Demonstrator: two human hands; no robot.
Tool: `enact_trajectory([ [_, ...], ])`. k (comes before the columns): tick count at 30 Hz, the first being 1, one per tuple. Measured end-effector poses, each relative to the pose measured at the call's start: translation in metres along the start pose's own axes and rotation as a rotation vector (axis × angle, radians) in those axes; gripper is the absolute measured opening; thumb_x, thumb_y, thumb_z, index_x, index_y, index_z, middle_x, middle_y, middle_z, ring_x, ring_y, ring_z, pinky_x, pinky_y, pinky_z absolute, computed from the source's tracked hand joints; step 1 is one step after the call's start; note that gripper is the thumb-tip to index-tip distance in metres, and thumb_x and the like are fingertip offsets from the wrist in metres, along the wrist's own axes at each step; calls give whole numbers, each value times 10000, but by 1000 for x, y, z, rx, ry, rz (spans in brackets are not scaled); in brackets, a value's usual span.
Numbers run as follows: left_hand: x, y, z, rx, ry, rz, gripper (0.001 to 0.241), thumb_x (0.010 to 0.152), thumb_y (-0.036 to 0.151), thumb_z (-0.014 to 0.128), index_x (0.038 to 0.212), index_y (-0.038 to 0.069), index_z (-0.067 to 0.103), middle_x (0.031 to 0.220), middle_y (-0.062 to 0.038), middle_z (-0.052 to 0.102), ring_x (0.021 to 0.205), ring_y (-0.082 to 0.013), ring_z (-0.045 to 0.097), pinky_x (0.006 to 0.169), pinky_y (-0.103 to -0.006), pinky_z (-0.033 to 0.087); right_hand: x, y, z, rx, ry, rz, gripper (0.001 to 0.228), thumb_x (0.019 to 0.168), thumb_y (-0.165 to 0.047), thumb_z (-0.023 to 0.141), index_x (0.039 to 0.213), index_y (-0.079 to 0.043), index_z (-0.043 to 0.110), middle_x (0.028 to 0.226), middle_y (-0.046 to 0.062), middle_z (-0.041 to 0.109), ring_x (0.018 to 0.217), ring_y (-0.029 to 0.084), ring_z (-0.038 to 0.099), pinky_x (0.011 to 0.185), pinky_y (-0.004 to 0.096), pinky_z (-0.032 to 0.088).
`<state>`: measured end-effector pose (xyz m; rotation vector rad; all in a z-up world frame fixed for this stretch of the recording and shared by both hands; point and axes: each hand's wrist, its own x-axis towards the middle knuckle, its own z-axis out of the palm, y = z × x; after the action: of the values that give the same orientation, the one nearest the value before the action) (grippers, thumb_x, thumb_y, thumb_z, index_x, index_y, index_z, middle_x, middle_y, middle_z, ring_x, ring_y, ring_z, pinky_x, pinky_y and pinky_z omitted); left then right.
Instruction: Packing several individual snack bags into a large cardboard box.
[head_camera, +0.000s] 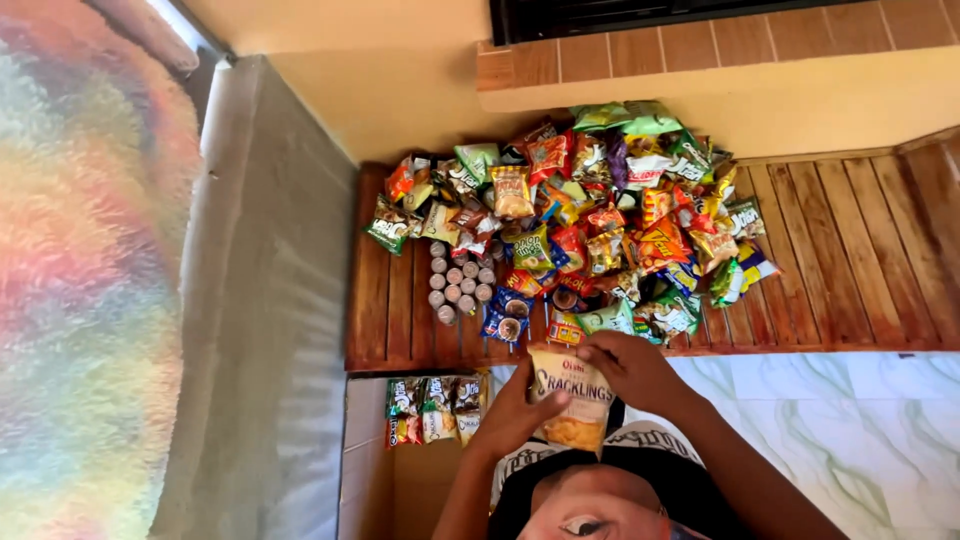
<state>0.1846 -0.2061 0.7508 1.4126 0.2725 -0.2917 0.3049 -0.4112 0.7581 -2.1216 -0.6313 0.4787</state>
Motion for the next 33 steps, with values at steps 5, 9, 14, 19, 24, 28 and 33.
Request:
enact_trajectory([
  [5,12,30,26,58,72,-10,638,826,318,835,1321,22,563,1139,-103,742,1014,-179,709,889,-350,582,4,-9,-26,-56,-42,80,324,978,-380,573,1002,-103,739,824,113,732,768,283,718,690,390,537],
  [9,10,40,36,124,145,2,593,790,295,865,1258,28,616,1046,-95,775,923,-193,744,810,-337,600,5,-19,-35,-46,-15,70,318,990,-370,595,1050,-85,724,893,109,712,811,261,706,725,381,547],
  [14,0,63,40,379,115,-2,612,755,306,898,1246,56,633,1020,-121,774,905,-195,748,794,-336,584,16,-41,-40,16,-77,-111,331,901,-352,701,1100,-89,738,964,87,706,852,224,712,744,359,553],
  [19,5,54,32,320,70,17,636,747,331,898,1234,50,600,1051,-132,758,949,-212,743,810,-349,592,36,-13,-18,285,-168,-60,227,895,-294,752,951,-74,767,894,87,708,838,236,700,755,337,562],
  [24,10,49,12,358,20,57,615,785,326,862,1275,58,605,1075,-122,770,963,-209,747,824,-349,593,28,-65,-21,-111,137,-366,176,883,-279,761,940,-113,772,909,37,719,875,239,684,768,331,535],
  [28,10,68,8,531,78,31,638,830,330,862,1345,79,581,1075,-122,758,970,-192,716,831,-356,567,26,-72,-12,-45,222,-96,228,909,-293,731,1031,-103,767,917,43,717,820,223,704,722,337,555],
  [33,3,57,5,345,109,32,596,840,317,824,1331,72,591,1061,-104,774,950,-166,732,823,-336,585,26,-52,-25,146,160,57,300,966,-336,672,1126,-86,716,950,37,755,837,153,716,739,335,562],
])
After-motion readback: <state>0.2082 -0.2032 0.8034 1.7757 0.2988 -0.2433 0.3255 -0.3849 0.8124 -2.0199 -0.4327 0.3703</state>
